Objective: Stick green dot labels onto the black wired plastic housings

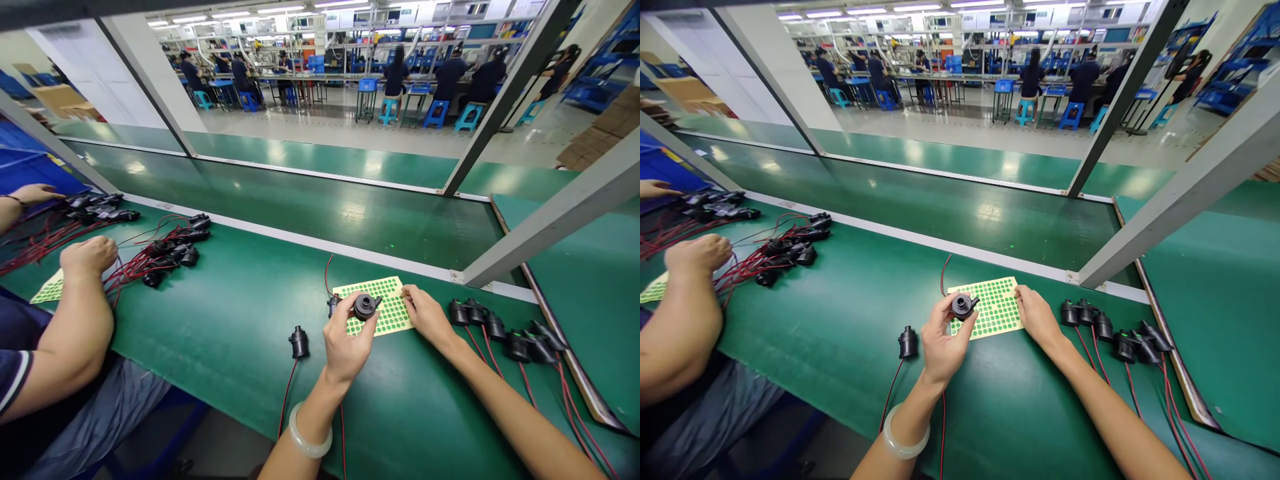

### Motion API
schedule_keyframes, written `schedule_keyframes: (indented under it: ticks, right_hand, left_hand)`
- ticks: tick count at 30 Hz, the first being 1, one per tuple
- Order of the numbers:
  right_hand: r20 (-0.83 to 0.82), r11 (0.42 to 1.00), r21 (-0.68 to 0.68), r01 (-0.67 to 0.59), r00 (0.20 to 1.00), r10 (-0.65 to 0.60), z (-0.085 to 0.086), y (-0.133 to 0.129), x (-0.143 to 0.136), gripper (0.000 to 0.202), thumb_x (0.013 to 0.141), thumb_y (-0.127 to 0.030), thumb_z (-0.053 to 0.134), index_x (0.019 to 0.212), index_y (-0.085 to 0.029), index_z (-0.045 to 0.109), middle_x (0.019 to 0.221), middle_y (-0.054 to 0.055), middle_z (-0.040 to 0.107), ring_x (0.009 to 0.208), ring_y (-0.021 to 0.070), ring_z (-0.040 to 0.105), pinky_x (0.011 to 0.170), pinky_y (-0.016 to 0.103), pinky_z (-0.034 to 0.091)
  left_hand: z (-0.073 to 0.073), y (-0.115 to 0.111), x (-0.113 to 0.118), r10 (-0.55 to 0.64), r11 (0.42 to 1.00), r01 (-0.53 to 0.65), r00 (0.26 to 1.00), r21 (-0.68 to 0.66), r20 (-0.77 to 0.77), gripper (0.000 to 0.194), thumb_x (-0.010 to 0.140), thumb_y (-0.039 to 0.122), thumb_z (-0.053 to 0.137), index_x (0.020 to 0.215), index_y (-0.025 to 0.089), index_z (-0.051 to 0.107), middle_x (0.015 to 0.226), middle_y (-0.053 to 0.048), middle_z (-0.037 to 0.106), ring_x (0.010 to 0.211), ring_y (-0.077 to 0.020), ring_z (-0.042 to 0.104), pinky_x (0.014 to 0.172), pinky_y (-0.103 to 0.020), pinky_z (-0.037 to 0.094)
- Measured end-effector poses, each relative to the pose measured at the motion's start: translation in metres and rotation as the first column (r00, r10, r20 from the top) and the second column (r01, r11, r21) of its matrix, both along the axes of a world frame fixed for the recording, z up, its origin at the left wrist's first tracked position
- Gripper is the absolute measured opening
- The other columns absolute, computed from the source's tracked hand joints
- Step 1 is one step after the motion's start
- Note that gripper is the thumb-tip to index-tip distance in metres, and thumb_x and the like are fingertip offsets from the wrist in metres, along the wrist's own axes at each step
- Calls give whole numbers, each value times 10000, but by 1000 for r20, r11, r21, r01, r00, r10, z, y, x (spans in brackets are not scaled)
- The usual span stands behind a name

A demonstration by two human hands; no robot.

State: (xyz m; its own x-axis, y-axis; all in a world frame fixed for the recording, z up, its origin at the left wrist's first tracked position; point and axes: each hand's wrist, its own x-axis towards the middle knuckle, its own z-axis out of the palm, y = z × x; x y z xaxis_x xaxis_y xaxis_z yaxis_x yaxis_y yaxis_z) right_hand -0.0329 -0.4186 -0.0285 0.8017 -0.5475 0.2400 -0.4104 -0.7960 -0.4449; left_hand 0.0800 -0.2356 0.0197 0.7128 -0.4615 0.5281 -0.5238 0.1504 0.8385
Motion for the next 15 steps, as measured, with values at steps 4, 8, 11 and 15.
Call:
schedule_keyframes:
  ticks: [4,8,11,15]
  right_hand:
    - [-7,999,-40,4,1000,-4,-6,2,1,189,844,-156,383,992,-195,493,910,91,637,810,227,592,699,343,481]
    - [-24,997,-72,2,1000,-4,-9,4,1,176,860,-156,371,988,-184,488,900,95,612,816,233,574,719,345,473]
    - [-38,995,-95,5,999,-9,-12,4,2,201,860,-129,363,1007,-175,492,924,101,600,837,235,562,745,346,466]
    - [-51,993,-119,15,998,-21,-15,2,5,282,833,-68,370,1078,-139,490,942,106,586,852,230,547,767,344,461]
  left_hand:
    - [2,-1,0,3,999,-3,1000,35,11,344,802,215,673,1126,156,574,1032,-94,706,902,-195,697,772,-303,597]
    - [4,-2,-1,0,999,0,1000,45,12,332,797,209,679,1111,158,582,1009,-80,709,883,-183,696,766,-297,596]
    - [4,-2,-1,-10,999,10,1000,45,4,325,800,206,673,1109,160,583,1005,-74,709,884,-180,693,763,-295,595]
    - [3,-3,-1,5,999,-6,1000,47,8,315,799,224,673,1097,162,592,990,-70,709,863,-179,695,752,-297,597]
